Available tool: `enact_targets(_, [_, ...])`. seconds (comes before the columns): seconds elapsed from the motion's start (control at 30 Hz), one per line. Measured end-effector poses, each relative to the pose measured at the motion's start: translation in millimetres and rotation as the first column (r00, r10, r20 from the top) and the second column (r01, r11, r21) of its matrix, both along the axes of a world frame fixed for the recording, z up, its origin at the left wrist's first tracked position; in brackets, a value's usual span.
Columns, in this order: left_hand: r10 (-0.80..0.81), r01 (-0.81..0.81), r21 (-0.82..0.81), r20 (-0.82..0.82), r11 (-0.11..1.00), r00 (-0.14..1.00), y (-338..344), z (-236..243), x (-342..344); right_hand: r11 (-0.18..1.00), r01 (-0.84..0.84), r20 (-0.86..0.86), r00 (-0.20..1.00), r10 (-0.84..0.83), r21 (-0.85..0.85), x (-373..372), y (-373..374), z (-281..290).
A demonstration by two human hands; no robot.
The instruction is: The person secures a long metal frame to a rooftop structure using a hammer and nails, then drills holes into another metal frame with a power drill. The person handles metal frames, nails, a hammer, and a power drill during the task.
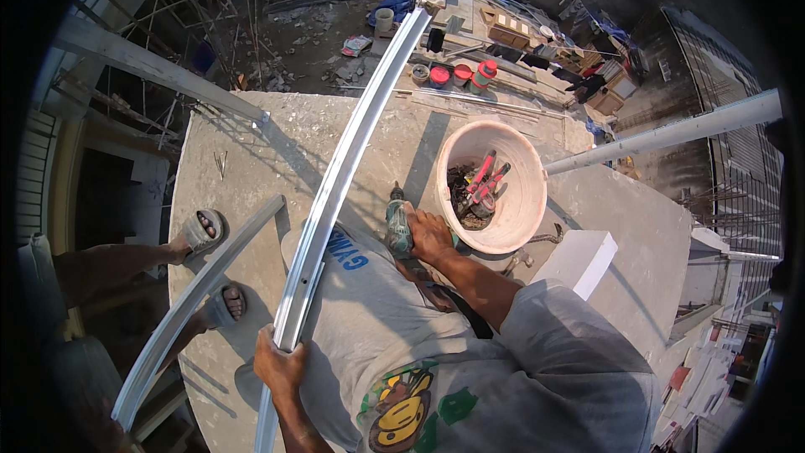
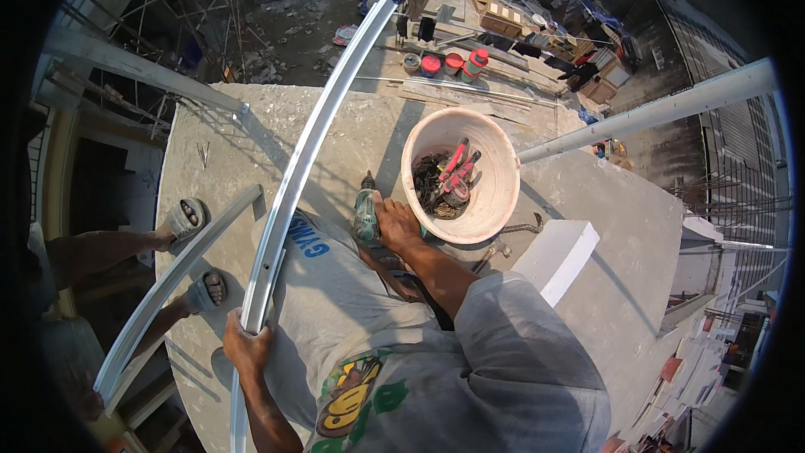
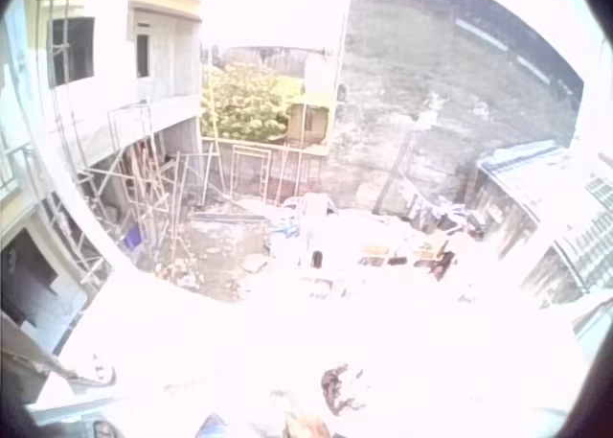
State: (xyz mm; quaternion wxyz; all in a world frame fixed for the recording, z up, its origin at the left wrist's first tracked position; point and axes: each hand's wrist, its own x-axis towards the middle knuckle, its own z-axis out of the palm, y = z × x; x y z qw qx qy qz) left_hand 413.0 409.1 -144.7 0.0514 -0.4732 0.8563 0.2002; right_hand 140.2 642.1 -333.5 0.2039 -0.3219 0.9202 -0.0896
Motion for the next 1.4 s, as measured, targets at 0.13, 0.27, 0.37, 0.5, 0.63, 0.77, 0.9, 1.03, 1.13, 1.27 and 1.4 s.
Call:
enact_targets(0.13, [-0.038, 0.063, 0.087, -0.260, 0.994, 0.965, -11, 5, -9, 0.999, 0.027, -0.037, 0.999, -0.028, -0.025, 10, 8, -26])
enact_targets(0.27, [-0.031, 0.054, 0.084, -0.255, 0.995, 0.966, -14, -7, -22, 0.995, 0.066, 0.151, 0.987, -0.053, -0.080, 20, 11, -4])
enact_targets(0.37, [-0.079, 0.080, -0.002, -0.186, 0.997, 0.979, -5, -23, -24, 0.930, 0.268, 0.569, 0.818, -0.082, -0.251, 15, 20, 55])
enact_targets(0.5, [-0.221, 0.198, -0.126, -0.206, 0.972, 0.953, -1, -35, -22, 0.712, 0.546, 0.839, 0.533, 0.110, -0.441, -59, 56, 113])
enact_targets(0.63, [-0.190, 0.186, -0.045, -0.122, 0.982, 0.974, -3, -31, -30, 0.971, 0.068, -0.140, 0.985, -0.102, -0.230, -128, 60, 78])
enact_targets(0.77, [-0.176, 0.192, 0.062, -0.207, 0.979, 0.962, -1, -19, -42, 0.883, -0.170, -0.261, 0.916, 0.306, 0.437, -134, 58, 12])
enact_targets(0.9, [-0.145, 0.145, 0.021, -0.032, 0.989, 0.989, 4, -11, -50, 0.722, -0.087, -0.131, 0.962, 0.240, 0.686, -132, 38, -29])
enact_targets(1.03, [-0.223, 0.223, 0.017, 0.008, 0.975, 0.975, 3, -4, -53, 0.703, -0.046, -0.121, 0.975, 0.187, 0.710, -141, 36, -44])
enact_targets(1.13, [-0.198, 0.210, 0.117, -0.103, 0.971, 0.975, 1, 3, -51, 0.718, -0.061, -0.126, 0.971, 0.205, 0.693, -145, 40, -52])
enact_targets(1.27, [-0.053, 0.101, 0.248, -0.193, 0.963, 0.980, 0, 4, -50, 0.718, -0.014, -0.143, 0.977, 0.158, 0.696, -144, 42, -68])
enact_targets(1.4, [-0.012, 0.054, 0.232, -0.177, 0.971, 0.984, -3, 0, -53, 0.641, -0.091, -0.103, 0.960, 0.258, 0.762, -139, 46, -84])
